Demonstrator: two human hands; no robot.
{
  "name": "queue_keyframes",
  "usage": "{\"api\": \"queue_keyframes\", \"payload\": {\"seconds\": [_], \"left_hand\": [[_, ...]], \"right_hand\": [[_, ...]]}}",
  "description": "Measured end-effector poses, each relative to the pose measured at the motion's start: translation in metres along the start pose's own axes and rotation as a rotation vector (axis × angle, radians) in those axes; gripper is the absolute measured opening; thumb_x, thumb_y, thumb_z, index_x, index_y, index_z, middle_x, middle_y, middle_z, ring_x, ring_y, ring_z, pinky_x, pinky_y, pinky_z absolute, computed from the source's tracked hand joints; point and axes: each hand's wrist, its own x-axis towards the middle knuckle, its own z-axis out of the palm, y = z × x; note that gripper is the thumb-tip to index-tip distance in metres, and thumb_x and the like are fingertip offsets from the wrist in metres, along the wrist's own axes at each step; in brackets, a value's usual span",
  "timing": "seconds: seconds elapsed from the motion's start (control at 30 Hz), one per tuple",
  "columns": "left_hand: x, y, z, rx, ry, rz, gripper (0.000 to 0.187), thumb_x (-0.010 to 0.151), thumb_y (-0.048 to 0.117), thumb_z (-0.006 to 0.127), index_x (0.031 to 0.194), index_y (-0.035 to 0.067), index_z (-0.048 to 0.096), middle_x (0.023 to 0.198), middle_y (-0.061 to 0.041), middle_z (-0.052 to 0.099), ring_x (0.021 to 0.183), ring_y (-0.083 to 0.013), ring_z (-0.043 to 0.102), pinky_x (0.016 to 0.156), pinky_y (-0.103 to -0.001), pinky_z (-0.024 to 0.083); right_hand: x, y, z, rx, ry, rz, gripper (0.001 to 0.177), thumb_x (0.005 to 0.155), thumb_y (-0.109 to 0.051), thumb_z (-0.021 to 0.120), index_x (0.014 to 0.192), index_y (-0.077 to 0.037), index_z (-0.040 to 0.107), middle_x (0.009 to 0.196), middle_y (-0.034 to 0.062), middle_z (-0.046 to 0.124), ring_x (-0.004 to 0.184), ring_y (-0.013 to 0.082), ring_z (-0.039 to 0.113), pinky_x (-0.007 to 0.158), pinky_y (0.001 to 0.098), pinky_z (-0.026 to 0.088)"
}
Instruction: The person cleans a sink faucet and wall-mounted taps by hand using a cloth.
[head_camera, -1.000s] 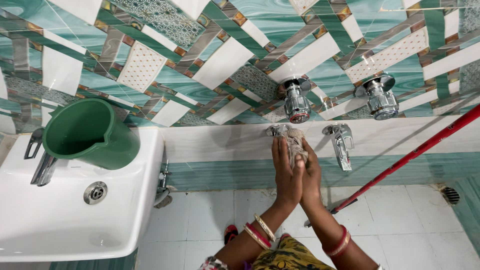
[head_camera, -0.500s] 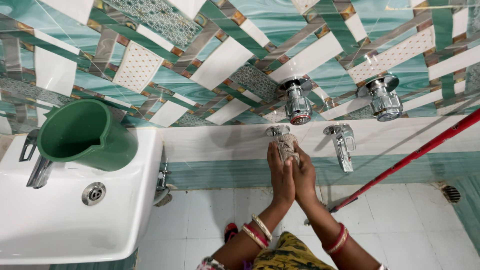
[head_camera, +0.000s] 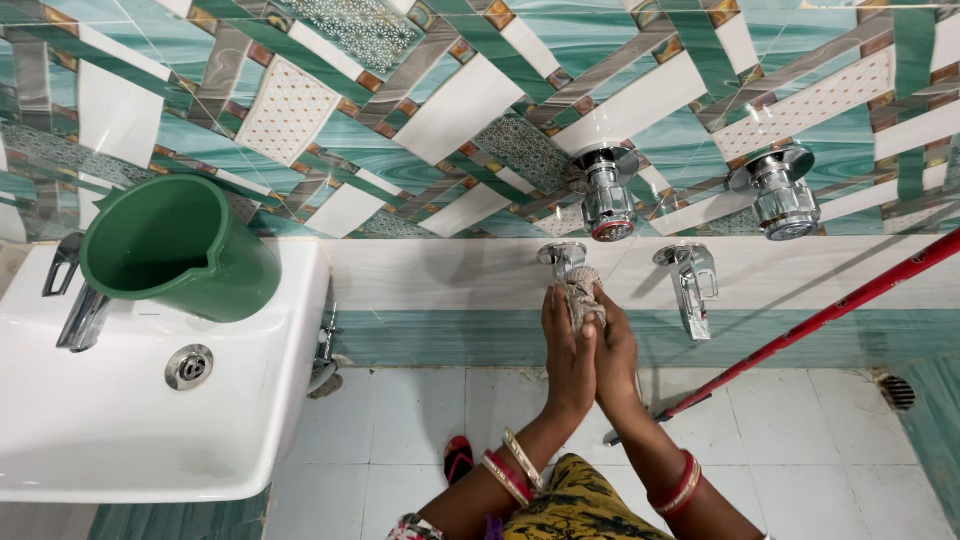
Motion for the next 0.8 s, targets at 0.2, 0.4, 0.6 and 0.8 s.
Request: {"api": "queue_keyframes", "payload": {"seconds": [0.2, 0.4, 0.6, 0.8], "left_hand": [[-0.02, 0.01, -0.008, -0.009, -0.07, 0.093, 0.094, 0.103, 0.067, 0.034, 0.163, -0.003, 0.014, 0.171, -0.028, 0.007, 0.161, -0.041, 0.009, 0.128, -0.051, 0.017], [0.046, 0.006, 0.002, 0.073, -0.027, 0.164, 0.09, 0.105, 0.064, 0.03, 0.164, -0.003, 0.016, 0.172, -0.029, 0.009, 0.163, -0.0419, 0.007, 0.129, -0.051, 0.014], [0.034, -0.002, 0.004, 0.049, -0.004, 0.024, 0.093, 0.102, 0.066, 0.03, 0.163, -0.001, 0.013, 0.169, -0.028, 0.005, 0.159, -0.0407, 0.007, 0.125, -0.049, 0.018], [0.035, 0.019, 0.002, -0.031, -0.018, 0.221, 0.095, 0.105, 0.07, 0.024, 0.166, -0.001, 0.007, 0.174, -0.028, 0.002, 0.163, -0.0414, 0.001, 0.129, -0.053, 0.011]], "right_hand": [[-0.025, -0.002, -0.004, 0.266, -0.004, -0.117, 0.05, 0.107, -0.024, 0.051, 0.15, 0.002, 0.047, 0.139, 0.0189, 0.06, 0.123, 0.0232, 0.06, 0.103, 0.0335, 0.048], [0.045, -0.018, 0.004, 0.129, 0.058, -0.166, 0.05, 0.104, -0.018, 0.055, 0.149, 0.002, 0.048, 0.14, 0.0196, 0.06, 0.123, 0.0226, 0.061, 0.101, 0.0332, 0.049], [0.028, -0.015, 0.008, 0.172, 0.0, -0.078, 0.054, 0.096, -0.013, 0.058, 0.147, 0.002, 0.047, 0.139, 0.0179, 0.06, 0.12, 0.0212, 0.063, 0.097, 0.0317, 0.052], [0.044, -0.044, -0.011, -0.133, 0.083, -0.36, 0.046, 0.1, -0.012, 0.056, 0.144, 0.0, 0.057, 0.141, 0.0217, 0.058, 0.13, 0.0356, 0.057, 0.11, 0.0426, 0.044]]}}
